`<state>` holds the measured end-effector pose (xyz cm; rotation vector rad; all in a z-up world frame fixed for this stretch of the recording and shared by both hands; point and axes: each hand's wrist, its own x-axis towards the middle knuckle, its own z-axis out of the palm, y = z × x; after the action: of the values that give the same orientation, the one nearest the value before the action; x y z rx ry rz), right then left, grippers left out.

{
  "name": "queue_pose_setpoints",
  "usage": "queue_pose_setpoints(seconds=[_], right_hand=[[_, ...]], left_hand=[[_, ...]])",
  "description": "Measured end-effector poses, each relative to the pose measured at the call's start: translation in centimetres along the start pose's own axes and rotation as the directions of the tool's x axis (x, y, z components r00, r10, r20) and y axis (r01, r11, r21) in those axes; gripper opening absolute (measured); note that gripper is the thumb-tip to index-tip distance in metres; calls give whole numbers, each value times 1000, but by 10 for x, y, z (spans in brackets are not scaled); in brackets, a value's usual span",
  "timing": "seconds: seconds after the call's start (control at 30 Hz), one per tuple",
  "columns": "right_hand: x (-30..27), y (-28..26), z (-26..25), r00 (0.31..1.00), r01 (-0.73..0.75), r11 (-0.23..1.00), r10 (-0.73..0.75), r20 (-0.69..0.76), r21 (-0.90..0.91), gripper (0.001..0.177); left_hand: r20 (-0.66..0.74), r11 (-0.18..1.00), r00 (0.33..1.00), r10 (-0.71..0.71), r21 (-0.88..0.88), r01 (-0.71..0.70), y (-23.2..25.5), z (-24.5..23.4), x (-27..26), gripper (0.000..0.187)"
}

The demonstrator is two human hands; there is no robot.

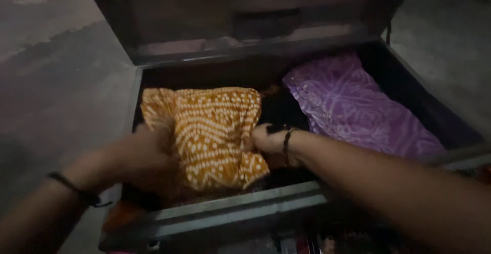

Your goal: The person folds patterned and solid-colored fabrics by hand and arranges them inside a metal storage trunk on the floor.

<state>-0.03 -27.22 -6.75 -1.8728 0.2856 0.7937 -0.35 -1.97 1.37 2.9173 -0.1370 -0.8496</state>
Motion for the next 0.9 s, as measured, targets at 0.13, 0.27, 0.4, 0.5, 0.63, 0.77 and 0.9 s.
queue_pose_setpoints(seconds=[0.13,0.27,0.4,0.5,0.63,0.77,0.9], right_hand=[[-7,-26,4,996,48,914,-74,-50,-403,52],[-18,-50,-14,906,111,554,-397,-145,-825,74],[8,-59,-32,780,362,471,-626,-15,-804,127],[54,-56,-23,800,493,258,-510,316,-831,137],[95,-40,-12,873,433,275,-367,323,-858,152],[108,-43,0,956,259,248,-204,211,-933,152],[115,-39,13,969,191,298,-208,131,-935,102]], left_hand=[[147,847,988,-43,530,-42,31,-3,-26,55],[-96,849,987,132,525,-63,39,-12,-28,70],[61,938,992,112,324,-126,58,-29,-11,133],[135,949,985,110,279,-144,61,-26,8,150],[168,961,983,69,253,-110,57,-9,34,154],[207,966,978,20,248,-72,56,5,61,156],[159,940,987,5,335,-58,57,28,78,144]])
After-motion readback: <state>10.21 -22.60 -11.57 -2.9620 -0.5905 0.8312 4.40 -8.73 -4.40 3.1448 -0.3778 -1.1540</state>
